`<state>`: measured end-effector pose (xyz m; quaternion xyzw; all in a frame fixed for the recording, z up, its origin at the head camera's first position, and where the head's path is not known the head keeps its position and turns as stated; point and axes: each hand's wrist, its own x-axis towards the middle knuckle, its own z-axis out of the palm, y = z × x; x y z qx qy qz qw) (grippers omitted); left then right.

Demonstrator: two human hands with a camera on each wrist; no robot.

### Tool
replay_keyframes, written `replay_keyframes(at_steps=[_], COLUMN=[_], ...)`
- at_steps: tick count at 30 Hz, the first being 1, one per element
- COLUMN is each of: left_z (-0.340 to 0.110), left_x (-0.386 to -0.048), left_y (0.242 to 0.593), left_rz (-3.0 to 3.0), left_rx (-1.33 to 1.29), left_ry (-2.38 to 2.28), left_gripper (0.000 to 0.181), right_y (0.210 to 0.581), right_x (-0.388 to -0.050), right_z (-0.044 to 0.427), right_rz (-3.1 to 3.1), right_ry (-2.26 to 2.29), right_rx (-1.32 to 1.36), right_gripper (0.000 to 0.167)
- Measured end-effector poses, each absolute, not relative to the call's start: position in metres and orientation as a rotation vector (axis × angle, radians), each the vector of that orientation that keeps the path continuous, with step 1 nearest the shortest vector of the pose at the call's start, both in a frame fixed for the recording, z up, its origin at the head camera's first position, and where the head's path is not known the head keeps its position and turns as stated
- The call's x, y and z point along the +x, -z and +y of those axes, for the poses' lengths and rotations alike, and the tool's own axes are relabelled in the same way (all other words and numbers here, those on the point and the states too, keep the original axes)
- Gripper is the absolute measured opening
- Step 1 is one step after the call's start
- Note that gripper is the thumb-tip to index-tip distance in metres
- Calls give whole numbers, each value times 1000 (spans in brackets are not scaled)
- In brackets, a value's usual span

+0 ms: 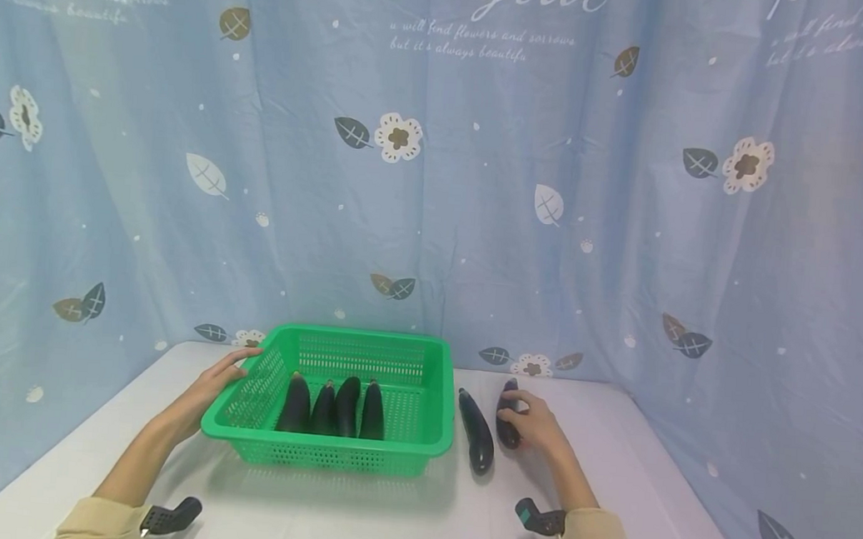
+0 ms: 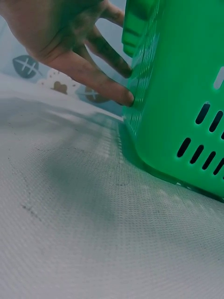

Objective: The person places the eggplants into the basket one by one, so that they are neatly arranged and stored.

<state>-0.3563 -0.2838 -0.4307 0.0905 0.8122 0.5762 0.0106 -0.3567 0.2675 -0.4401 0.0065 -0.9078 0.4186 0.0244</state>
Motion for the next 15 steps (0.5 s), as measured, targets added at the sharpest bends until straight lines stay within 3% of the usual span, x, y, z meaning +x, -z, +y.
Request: replay_keyframes(at_steps=[15], left_z=[-284], left_x=[-356], left_y=[430], left_rz=[2517], left_rx=[301], left_ry=[-1805], left_gripper=[50], right_y=[429], right_x=[-353], right_z=[266], right_rz=[-2785], right_ry=[-1327], right_rx=[42], right_gripper=[45])
